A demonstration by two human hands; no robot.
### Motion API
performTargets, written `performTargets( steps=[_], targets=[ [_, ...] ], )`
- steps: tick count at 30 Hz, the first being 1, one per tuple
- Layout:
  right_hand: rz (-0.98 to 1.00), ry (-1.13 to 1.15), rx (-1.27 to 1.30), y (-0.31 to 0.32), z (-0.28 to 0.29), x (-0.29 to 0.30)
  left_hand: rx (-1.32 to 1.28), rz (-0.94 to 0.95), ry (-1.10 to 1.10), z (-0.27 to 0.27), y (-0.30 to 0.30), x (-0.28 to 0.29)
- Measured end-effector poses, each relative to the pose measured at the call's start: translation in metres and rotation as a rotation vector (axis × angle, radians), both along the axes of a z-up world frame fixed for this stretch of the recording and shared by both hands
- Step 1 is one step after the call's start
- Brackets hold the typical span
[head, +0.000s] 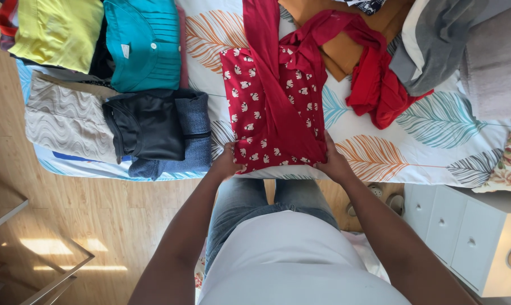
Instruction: The person folds a red patterned long-sleeved shirt and a red t-shirt on a bed. They smooth the fabric, fold the sleeves and body, and place the finished items into a stack of other folded clothes.
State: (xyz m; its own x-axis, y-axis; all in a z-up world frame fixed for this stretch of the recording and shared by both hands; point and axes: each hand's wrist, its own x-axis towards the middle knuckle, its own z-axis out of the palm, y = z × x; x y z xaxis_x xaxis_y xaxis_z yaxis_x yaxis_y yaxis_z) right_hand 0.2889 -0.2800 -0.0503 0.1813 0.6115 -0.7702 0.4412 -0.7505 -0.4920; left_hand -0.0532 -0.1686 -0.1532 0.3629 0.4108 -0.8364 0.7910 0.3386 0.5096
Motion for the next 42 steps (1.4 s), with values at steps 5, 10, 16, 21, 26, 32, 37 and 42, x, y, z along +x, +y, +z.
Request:
performTargets(
  steps=[5,10,16,21,26,32,37,42],
  targets=[
    [0.102,-0.119,-0.047,-0.04,-0.081,0.017,0.063,-0.003,0.024,-0.046,-0.014,-0.014],
    [0.178,-0.176,-0.017,-0.045,-0.092,0.018,0.129,-0.048,-0.036,-0.015,-0.006,-0.014],
    [0.213,-0.088,0.21,-0.004,-0.03,0.04,0.201,0.122,-0.469,0.077,0.055,0.004],
    [-0.44,0.476,0.478,0.051,0.047,0.056,0.214,0.342,-0.758,0.152,0.107,0.032],
    [-0.609,0.604,0.332,0.05,0.029,0.053,0.282,0.456,-0.52,0.122,0.117,0.029],
    [-0.884,0.545,0.235,0.049,-0.033,0.066,-0.068,0.896,-0.292,0.054,0.117,0.027],
    [-0.976,0.315,0.494,0.134,0.087,0.092,-0.073,0.853,-0.514,0.159,0.199,0.07],
    [-0.763,0.218,1.171,0.185,0.224,0.139,0.288,0.622,-1.059,0.27,0.264,0.088]
  ],
)
